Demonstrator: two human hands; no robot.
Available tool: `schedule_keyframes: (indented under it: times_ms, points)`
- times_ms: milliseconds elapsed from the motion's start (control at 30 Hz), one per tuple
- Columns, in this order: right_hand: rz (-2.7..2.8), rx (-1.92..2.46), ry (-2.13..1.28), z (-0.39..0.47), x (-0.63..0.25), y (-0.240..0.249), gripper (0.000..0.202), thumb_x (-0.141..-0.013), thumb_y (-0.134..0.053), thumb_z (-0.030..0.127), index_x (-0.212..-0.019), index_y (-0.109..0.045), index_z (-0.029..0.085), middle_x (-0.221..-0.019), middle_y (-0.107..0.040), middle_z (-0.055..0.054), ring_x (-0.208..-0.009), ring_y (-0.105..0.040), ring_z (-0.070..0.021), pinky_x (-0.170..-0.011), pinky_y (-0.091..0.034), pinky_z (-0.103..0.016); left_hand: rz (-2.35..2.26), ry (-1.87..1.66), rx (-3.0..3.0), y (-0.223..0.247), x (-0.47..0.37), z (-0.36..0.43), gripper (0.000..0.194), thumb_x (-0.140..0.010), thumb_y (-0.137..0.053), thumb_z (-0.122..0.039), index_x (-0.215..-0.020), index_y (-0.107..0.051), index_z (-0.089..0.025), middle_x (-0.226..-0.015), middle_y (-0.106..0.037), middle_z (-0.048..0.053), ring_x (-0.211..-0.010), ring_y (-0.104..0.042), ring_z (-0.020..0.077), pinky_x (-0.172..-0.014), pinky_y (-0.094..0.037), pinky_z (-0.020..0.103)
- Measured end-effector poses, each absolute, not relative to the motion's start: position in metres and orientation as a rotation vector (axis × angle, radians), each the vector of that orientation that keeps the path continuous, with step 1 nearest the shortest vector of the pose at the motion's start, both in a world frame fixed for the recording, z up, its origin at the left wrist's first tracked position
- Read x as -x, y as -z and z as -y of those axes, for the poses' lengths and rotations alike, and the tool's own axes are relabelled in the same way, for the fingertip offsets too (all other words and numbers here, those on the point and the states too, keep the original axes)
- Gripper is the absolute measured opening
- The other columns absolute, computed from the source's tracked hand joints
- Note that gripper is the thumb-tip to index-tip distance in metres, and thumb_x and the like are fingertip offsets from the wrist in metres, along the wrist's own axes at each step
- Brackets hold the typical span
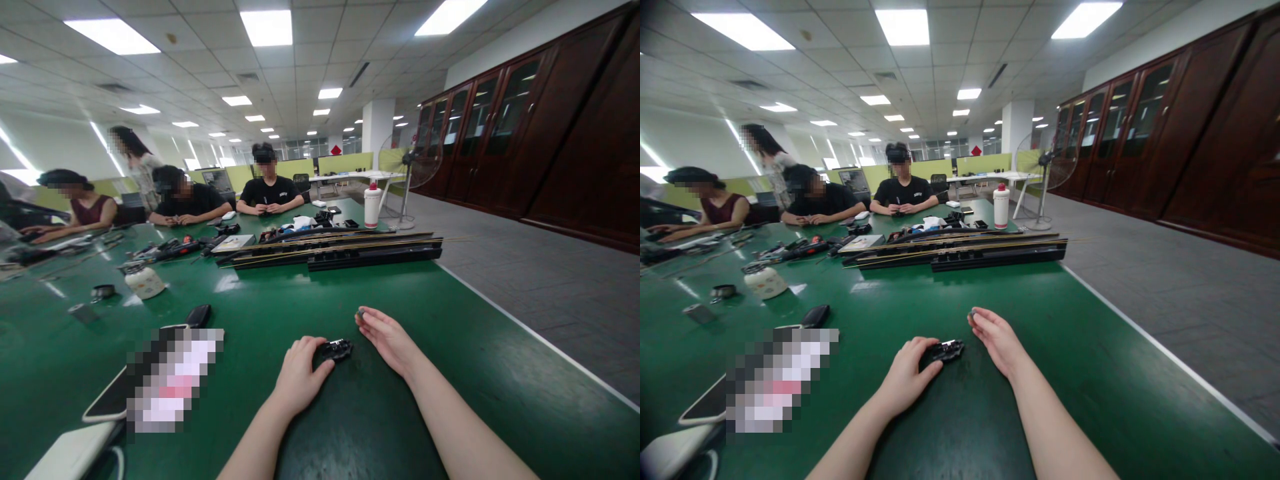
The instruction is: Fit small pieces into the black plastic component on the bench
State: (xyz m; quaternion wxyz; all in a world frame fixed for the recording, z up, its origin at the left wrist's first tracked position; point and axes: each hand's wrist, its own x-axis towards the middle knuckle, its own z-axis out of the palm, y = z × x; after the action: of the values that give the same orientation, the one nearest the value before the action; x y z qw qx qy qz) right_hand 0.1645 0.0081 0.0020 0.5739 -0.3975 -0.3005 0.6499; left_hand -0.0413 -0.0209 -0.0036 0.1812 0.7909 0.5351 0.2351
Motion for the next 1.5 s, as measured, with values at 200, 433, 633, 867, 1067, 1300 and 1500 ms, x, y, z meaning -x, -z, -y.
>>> schedule_keyframes:
  times_ms: [200,433,633,867,1067,1300,1500]
  points:
    - [0.678,0.919,-1.527,-0.008,-0.164,-0.003,0.023,-0.059,-0.075,0.025,-0.08,-0.066,0.022,-0.082,-0.069,-0.001,-0.085,-0.063,-0.0155,-0.082,-0.044,-0.028,-1.503,-0.682,-2.249,0.007,0.042,0.02,0.032,-0.078,-0.052,-0.035,-0.107,-0.054,-0.022,-0.104,-0.058,0.005,-0.095,-0.052,0.0207,-0.084,-0.039,0.034]
    - [0.661,0.908,-1.533,-0.008,-0.163,-0.002,0.023,-0.058,-0.075,0.023,-0.08,-0.067,0.022,-0.082,-0.069,0.0,-0.082,-0.063,-0.0133,-0.08,-0.044,-0.026,-1.497,-0.685,-2.244,0.006,0.042,0.021,0.032,-0.078,-0.053,-0.034,-0.107,-0.054,-0.021,-0.104,-0.058,0.006,-0.096,-0.052,0.0207,-0.084,-0.038,0.033]
    - [0.651,0.904,-1.53,-0.009,-0.162,-0.001,0.028,-0.055,-0.078,0.024,-0.081,-0.067,0.021,-0.081,-0.069,0.0,-0.08,-0.062,-0.012,-0.076,-0.044,-0.023,-1.492,-0.683,-2.249,0.008,0.042,0.02,0.033,-0.078,-0.053,-0.034,-0.108,-0.054,-0.021,-0.103,-0.058,0.005,-0.095,-0.051,0.0201,-0.084,-0.038,0.033]
    - [0.714,0.951,-1.477,-0.007,-0.16,-0.002,0.03,-0.054,-0.078,0.03,-0.081,-0.067,0.021,-0.082,-0.069,-0.001,-0.08,-0.062,-0.0134,-0.074,-0.043,-0.024,-1.494,-0.692,-2.249,0.01,0.043,0.018,0.033,-0.077,-0.054,-0.034,-0.108,-0.054,-0.021,-0.103,-0.058,0.005,-0.095,-0.051,0.0196,-0.084,-0.038,0.032]
    - [0.918,1.041,-1.4,-0.004,-0.155,-0.003,0.036,-0.058,-0.075,0.038,-0.089,-0.065,0.021,-0.093,-0.069,-0.004,-0.091,-0.061,-0.0188,-0.082,-0.043,-0.032,-1.502,-0.68,-2.238,0.007,0.042,0.02,0.033,-0.077,-0.053,-0.033,-0.108,-0.054,-0.021,-0.103,-0.058,0.005,-0.095,-0.051,0.0198,-0.084,-0.038,0.033]
    - [1.117,1.047,-1.312,-0.001,-0.149,-0.006,0.041,-0.056,-0.076,0.037,-0.09,-0.063,0.018,-0.091,-0.07,-0.006,-0.092,-0.062,-0.0204,-0.091,-0.042,-0.037,-1.517,-0.66,-2.242,0.007,0.043,0.019,0.033,-0.077,-0.053,-0.035,-0.108,-0.054,-0.022,-0.104,-0.058,0.005,-0.095,-0.051,0.02,-0.084,-0.038,0.033]
    - [1.415,1.118,-1.237,0.001,-0.147,-0.003,0.033,-0.065,-0.068,0.033,-0.094,-0.063,0.017,-0.096,-0.068,-0.008,-0.089,-0.063,-0.0213,-0.087,-0.045,-0.039,-1.505,-0.67,-2.24,0.009,0.043,0.019,0.033,-0.077,-0.054,-0.035,-0.108,-0.053,-0.022,-0.103,-0.058,0.005,-0.094,-0.051,0.0199,-0.083,-0.039,0.033]
